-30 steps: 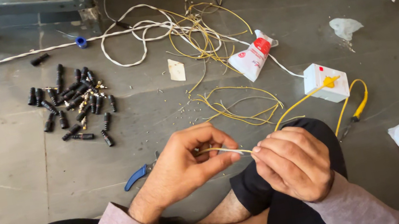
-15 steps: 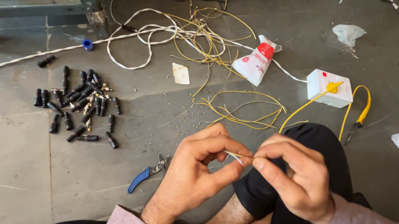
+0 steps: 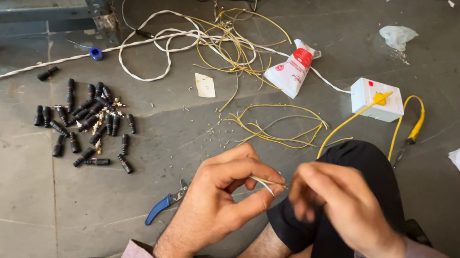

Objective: The person sits on the floor and uses a soldering iron to attach small metal connectors to the ends of yellow wires. They handle the wires and connectors by hand, apply heat with the soldering iron, and place finished units aside.

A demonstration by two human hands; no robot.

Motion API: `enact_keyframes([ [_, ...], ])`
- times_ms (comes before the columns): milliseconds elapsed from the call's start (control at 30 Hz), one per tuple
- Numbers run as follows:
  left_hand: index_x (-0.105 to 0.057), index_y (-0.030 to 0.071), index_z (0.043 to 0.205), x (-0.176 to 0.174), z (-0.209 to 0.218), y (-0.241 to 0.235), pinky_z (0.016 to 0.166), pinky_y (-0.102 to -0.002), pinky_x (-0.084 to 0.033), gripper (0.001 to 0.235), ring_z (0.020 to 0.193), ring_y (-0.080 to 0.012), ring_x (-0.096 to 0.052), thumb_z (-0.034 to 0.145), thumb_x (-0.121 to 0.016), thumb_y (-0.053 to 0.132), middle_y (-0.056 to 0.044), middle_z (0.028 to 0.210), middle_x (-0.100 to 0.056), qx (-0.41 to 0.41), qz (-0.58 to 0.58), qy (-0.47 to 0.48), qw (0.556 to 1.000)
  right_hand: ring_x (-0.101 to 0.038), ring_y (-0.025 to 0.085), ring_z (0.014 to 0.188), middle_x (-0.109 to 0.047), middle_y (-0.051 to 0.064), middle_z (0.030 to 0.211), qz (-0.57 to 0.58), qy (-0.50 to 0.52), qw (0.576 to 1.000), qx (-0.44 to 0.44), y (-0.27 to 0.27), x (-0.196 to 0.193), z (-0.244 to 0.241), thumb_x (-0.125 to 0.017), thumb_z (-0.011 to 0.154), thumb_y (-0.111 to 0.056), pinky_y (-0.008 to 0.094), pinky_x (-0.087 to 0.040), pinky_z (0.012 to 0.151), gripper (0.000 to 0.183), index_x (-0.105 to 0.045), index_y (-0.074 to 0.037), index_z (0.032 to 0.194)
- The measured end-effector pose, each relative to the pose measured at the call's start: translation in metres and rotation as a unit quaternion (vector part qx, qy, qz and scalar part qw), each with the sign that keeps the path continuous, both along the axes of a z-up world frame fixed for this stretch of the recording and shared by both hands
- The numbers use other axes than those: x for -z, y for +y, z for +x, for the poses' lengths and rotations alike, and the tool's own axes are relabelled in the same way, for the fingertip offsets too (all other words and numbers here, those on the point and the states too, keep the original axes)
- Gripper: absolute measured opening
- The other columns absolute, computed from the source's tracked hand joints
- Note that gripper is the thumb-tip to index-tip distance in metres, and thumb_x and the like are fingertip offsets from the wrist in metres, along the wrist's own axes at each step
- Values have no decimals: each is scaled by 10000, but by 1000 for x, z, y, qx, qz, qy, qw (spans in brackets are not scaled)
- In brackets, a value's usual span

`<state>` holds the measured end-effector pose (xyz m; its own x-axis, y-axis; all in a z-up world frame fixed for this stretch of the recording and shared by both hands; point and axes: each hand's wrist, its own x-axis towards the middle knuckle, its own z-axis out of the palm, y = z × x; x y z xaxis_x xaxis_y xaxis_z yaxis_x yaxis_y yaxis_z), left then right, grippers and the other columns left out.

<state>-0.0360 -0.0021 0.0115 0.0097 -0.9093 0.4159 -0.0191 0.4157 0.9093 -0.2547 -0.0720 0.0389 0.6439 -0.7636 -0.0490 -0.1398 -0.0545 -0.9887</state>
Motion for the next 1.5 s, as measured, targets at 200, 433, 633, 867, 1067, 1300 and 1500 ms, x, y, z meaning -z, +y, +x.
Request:
enact_keyframes([
  [200, -772, 65, 1008, 3, -2, 1, 698, -207, -490, 123, 843, -55, -590, 886, -765, 53, 9, 930, -656, 32, 20, 64, 997, -672, 304, 885, -669, 134, 964, -638, 31, 769, 20, 0, -1, 9, -782, 840, -39, 395, -567, 795, 254, -644, 24, 1044],
  [433, -786, 65, 979, 3, 0, 0, 629, -222, -440, 103, 758, -69, -545, 877, -773, 69, 3, 875, -647, 5, 21, 22, 1000, -675, 301, 857, -662, 131, 941, -697, 8, 717, -16, -4, 0, 21, -780, 830, 52, 413, -582, 752, 236, -643, 29, 1021],
  [633, -781, 85, 984, 4, 6, -1, 624, -232, -462, 127, 758, -84, -596, 863, -755, 61, -4, 884, -691, -10, 4, -16, 1000, -628, 214, 756, -649, 100, 854, 146, -66, 987, 4, -2, 6, 17, -664, 918, -50, 321, -512, 678, 91, -645, 19, 974],
  [867, -766, 78, 1018, 4, 8, -1, 703, -244, -539, 159, 815, -116, -644, 863, -744, 46, -16, 914, -689, -9, -6, -1, 1000, -632, 203, 766, -658, 103, 875, 343, -116, 931, -36, -11, 12, 12, -634, 944, -114, 313, -518, 695, 147, -652, 22, 998],
  [1067, -772, 70, 1019, 7, 9, -1, 694, -234, -537, 165, 827, -94, -660, 863, -730, 36, -10, 931, -703, -13, 24, -2, 1000, -655, 249, 811, -659, 126, 939, -527, 25, 850, -1, -1, 7, 22, -722, 886, -81, 348, -544, 738, 225, -629, 31, 1058],
  [1300, -777, 66, 1000, 8, 10, -4, 644, -233, -495, 141, 770, -92, -612, 863, -750, 45, -7, 894, -682, -17, 35, 4, 999, -651, 287, 808, -649, 121, 905, -602, 13, 798, -22, -12, 14, 32, -709, 897, 8, 370, -544, 725, 144, -620, 25, 1009],
  [1500, -768, 79, 973, 12, 19, -10, 590, -235, -452, 136, 708, -67, -575, 838, -755, 74, -7, 813, -635, -94, 57, -50, 993, -532, 152, 618, -564, 56, 688, 139, -103, 985, -6, -35, 44, 33, -560, 1037, -189, 286, -432, 584, 317, -612, -21, 773],
])
